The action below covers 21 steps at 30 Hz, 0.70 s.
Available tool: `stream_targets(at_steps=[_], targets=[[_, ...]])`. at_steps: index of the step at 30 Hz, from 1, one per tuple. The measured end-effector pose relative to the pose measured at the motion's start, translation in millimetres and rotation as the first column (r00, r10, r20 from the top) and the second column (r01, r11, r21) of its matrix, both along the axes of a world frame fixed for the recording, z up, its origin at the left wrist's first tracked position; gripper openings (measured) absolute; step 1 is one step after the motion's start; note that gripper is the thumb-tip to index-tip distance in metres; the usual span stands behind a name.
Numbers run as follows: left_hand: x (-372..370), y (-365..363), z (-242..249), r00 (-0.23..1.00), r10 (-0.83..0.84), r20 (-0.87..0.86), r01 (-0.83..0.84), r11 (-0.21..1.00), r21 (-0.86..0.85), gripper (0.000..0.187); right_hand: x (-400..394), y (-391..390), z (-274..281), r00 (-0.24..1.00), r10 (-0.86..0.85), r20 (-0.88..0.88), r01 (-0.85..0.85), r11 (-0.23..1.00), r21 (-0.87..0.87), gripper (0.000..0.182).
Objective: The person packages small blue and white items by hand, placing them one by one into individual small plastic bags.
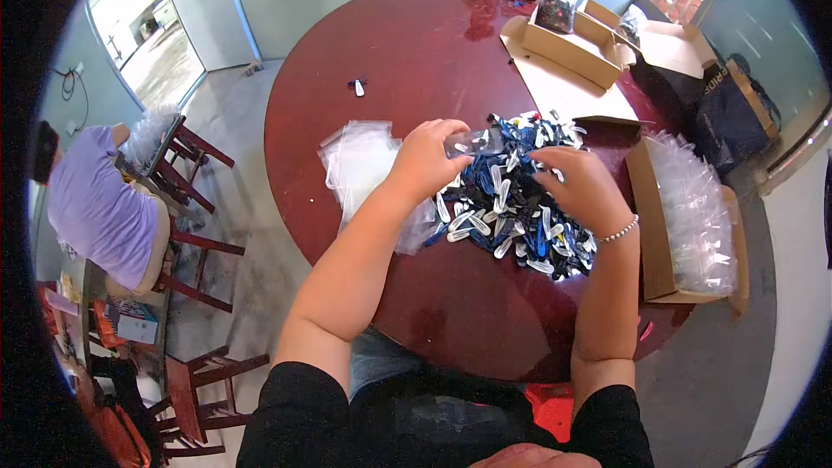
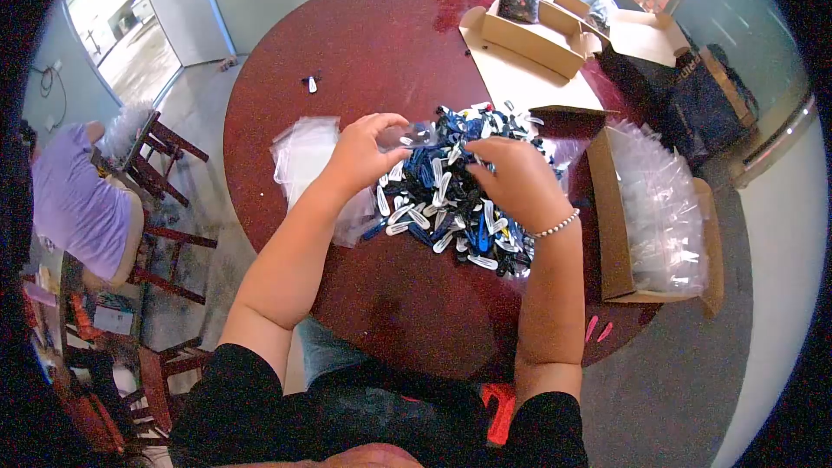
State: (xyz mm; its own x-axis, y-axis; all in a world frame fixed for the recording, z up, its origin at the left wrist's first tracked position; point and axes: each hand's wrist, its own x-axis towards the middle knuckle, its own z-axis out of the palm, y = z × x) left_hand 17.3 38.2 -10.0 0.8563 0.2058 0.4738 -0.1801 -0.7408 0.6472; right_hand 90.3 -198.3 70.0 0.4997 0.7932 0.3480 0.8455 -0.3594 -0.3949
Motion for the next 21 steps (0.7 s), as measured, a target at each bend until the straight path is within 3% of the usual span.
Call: stream_targets(at_steps=[3, 5, 7, 9, 10, 13, 17, 19, 21], targets=[[4, 1, -7, 0.999, 0.024, 0.041, -0.02, 0.996, -0.092, 0.038, -5, 14, -14, 0.994, 0.104, -0.033, -0.108, 0.983, -0.146, 0.031], [7, 4, -13, 0.999, 0.019, 0.036, -0.011, 0.981, -0.195, 0.038, -15, 24, -23, 0.987, 0.16, 0.007, -0.157, 0.978, -0.136, 0.029], [6, 4, -11, 0.999, 0.016, 0.047, -0.007, 0.983, -0.186, 0.038, -20, 36, -35, 0.984, 0.173, 0.031, -0.168, 0.978, -0.12, 0.029], [5, 3, -8, 0.998, 0.014, 0.061, -0.003, 0.984, -0.178, 0.038, -15, 49, -57, 0.947, 0.183, 0.266, -0.175, 0.983, -0.052, 0.039], [4, 3, -7, 0.998, 0.012, 0.054, -0.002, 0.985, -0.172, 0.038, -19, 52, -60, 0.943, 0.147, 0.298, -0.126, 0.988, -0.09, 0.047], [2, 2, -5, 0.999, 0.012, 0.044, -0.005, 0.988, -0.153, 0.037, -16, 51, -77, 0.879, 0.153, 0.452, -0.068, 0.978, -0.199, 0.038], [2, 1, -5, 1.0, 0.003, 0.012, -0.002, 0.99, -0.14, 0.036, -2, 47, -79, 0.928, 0.111, 0.354, -0.025, 0.971, -0.238, 0.031], [1, 1, -5, 1.0, 0.011, -0.007, -0.011, 0.994, -0.113, 0.037, 1, 48, -81, 0.926, 0.097, 0.366, -0.04, 0.987, -0.159, 0.024], [1, 2, -4, 1.0, 0.019, -0.024, -0.021, 0.996, -0.084, 0.039, 1, 47, -76, 0.97, 0.068, 0.231, -0.068, 0.998, -0.008, 0.022]])
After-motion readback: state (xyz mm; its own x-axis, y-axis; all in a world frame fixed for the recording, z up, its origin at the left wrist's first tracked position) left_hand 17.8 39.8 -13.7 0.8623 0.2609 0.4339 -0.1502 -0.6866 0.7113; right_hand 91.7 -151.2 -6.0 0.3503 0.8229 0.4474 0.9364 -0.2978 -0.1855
